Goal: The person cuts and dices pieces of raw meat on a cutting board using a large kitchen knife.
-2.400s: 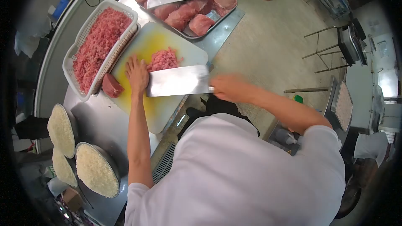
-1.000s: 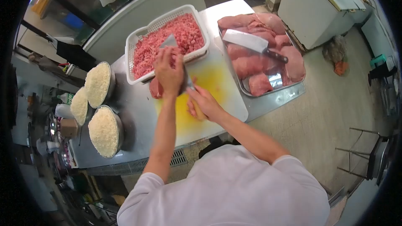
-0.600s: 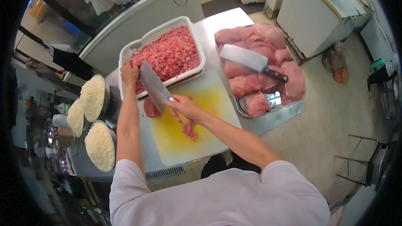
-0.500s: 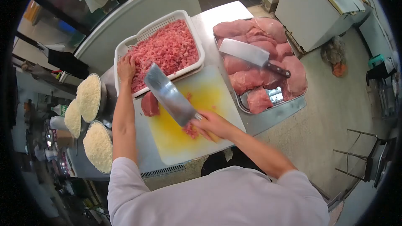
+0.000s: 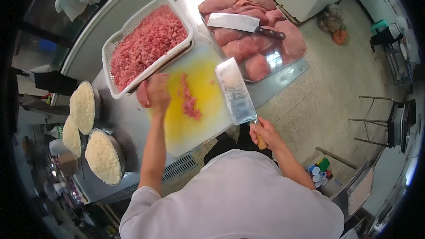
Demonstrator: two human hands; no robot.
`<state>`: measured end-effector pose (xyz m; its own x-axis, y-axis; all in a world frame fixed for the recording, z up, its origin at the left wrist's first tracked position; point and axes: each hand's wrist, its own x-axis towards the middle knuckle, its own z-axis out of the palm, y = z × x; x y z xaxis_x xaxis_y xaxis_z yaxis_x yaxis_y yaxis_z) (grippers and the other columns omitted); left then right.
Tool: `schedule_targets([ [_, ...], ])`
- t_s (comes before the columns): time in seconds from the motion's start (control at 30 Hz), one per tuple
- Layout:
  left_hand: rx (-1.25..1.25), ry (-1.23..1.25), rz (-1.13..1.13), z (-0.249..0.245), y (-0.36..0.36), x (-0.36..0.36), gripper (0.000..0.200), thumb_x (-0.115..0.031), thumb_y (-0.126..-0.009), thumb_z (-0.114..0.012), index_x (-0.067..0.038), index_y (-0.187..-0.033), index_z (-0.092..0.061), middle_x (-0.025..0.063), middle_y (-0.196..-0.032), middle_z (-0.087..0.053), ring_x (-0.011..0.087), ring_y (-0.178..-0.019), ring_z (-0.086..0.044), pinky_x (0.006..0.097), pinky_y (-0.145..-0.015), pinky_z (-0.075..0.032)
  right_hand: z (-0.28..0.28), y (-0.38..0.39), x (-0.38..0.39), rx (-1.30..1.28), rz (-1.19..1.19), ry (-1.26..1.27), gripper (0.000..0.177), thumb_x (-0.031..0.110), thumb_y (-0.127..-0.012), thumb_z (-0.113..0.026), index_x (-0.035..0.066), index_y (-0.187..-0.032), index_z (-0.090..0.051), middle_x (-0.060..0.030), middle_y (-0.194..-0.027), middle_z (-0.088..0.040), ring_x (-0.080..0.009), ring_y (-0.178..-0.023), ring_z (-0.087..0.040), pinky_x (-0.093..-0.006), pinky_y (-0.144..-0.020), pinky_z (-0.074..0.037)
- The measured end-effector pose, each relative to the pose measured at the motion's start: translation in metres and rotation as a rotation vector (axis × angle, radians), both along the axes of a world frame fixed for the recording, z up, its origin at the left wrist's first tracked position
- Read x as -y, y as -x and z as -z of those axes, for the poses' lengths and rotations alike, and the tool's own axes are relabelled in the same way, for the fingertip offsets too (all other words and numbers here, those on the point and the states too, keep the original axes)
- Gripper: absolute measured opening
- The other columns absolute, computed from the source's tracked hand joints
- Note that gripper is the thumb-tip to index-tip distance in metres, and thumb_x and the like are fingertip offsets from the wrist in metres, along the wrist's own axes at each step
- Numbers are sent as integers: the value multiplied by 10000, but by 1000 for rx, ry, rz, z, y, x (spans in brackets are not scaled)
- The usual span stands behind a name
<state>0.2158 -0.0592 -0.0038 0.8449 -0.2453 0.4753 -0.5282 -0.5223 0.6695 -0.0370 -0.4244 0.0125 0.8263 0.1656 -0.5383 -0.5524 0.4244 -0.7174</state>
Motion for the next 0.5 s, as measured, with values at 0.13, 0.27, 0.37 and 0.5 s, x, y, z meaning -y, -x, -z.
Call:
schedule_targets([
  [0.13,40,-375,54,25,11,50,403,-198,-1045,-483,-10,-1391,-569,246,-1490,-519,420,-1424,-443,502,-1201,-319,22,10,-15,14,88,-13,202,229,-1010,-631,81,-1123,-553,-36,-724,-567,-123,-519,-545,-261,-471,-462],
  [0.27,-120,-260,251,30,63,46,477,-262,-1032,-523,0,-1430,-530,229,-1537,-481,419,-1460,-401,541,-1218,-277,18,2,-25,-10,57,-32,240,240,-1016,-636,103,-1176,-521,-23,-717,-547,-115,-512,-534,-254,-459,-459],
  [0.37,-79,-326,168,18,123,48,566,-319,-1005,-577,12,-1458,-500,248,-1545,-461,435,-1462,-387,542,-1219,-269,10,-7,-45,-45,-52,53,257,251,-1014,-646,98,-1182,-526,-15,-719,-547,-107,-519,-532,-252,-462,-462],
  [0.5,-45,-200,-304,23,139,81,634,-306,-976,-622,40,-1483,-460,303,-1544,-429,450,-1460,-377,520,-1220,-271,8,-9,-92,-8,-194,25,262,260,-1011,-656,92,-1175,-539,-6,-718,-545,-99,-532,-530,-252,-466,-465],
])
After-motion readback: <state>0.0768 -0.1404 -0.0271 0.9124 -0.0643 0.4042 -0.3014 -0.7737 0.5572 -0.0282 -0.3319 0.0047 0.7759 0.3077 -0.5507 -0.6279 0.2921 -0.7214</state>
